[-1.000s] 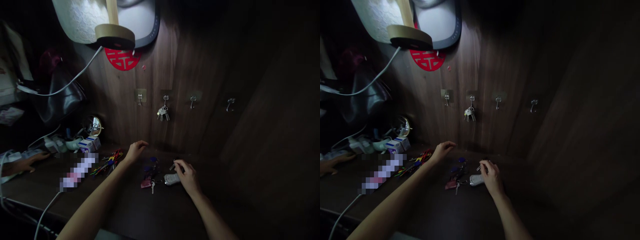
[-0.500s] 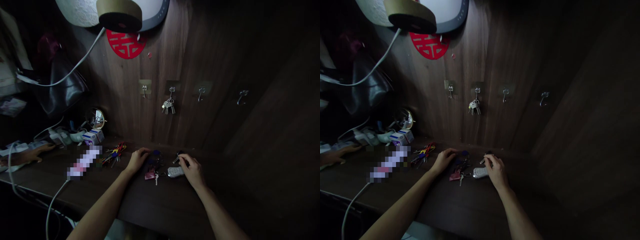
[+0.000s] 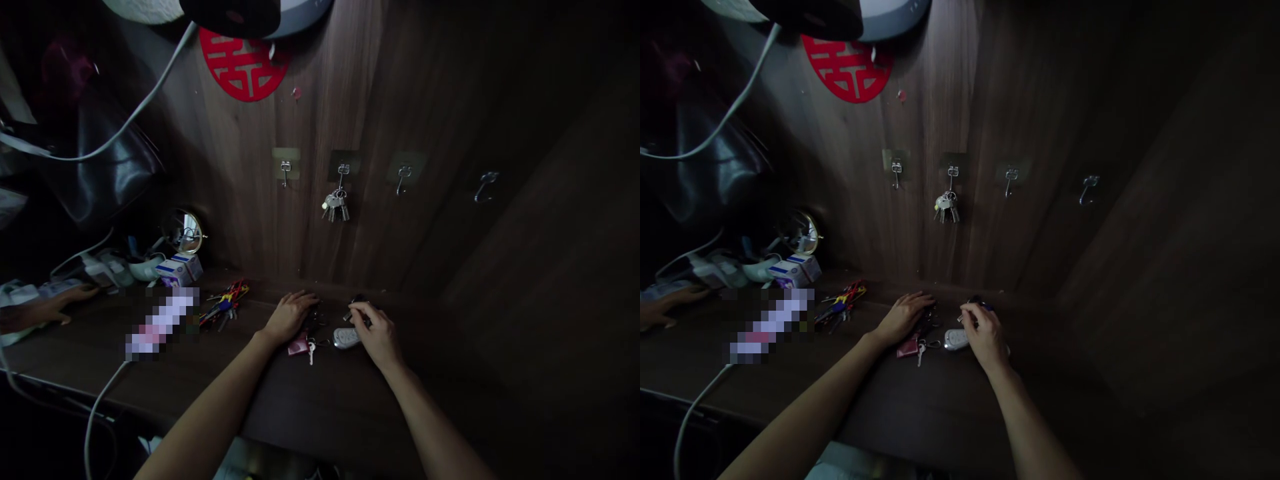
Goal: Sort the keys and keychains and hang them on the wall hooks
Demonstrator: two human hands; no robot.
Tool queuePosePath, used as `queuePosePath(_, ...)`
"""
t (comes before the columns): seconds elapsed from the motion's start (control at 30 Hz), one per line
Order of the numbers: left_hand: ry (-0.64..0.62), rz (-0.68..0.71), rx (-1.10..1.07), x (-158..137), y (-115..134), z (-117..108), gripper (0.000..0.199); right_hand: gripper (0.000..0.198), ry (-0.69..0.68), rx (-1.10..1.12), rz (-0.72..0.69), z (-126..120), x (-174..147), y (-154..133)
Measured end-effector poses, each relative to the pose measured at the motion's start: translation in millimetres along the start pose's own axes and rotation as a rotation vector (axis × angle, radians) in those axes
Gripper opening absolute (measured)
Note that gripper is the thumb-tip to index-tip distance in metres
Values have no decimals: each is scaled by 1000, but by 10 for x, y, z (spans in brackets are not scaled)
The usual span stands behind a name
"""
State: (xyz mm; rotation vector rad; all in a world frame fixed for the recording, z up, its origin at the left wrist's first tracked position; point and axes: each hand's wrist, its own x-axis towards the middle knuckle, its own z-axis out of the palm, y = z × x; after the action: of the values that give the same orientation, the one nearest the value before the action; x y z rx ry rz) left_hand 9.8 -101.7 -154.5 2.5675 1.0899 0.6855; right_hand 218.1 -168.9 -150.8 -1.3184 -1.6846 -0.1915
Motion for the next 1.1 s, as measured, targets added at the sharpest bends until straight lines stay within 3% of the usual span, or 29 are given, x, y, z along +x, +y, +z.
queuePosePath(0.2,89,-66,-62,-50,-17,-91,19,18,-11,8,41,-7,10,-20)
queuePosePath(0.3,125,-138,-56,-90,-88,-136,32,19,-19,18,49,-15,7,-32)
queuePosePath(0.5,98,-249,92,-177,-151,-210,15,19,-21,-7,66,-26,-3,-24)
queuePosePath(0.7,129,-258,114,-200,-122,-217,13,21,-5,1,92,-35,2,-21)
queuePosePath(0.93,370,-299,-323,-129,-98,-247,10,20,8,100,191,-18,6,-18)
queuePosePath(1.1,402,-323,-848,-73,-62,-188,22,20,34,198,259,-9,64,-152)
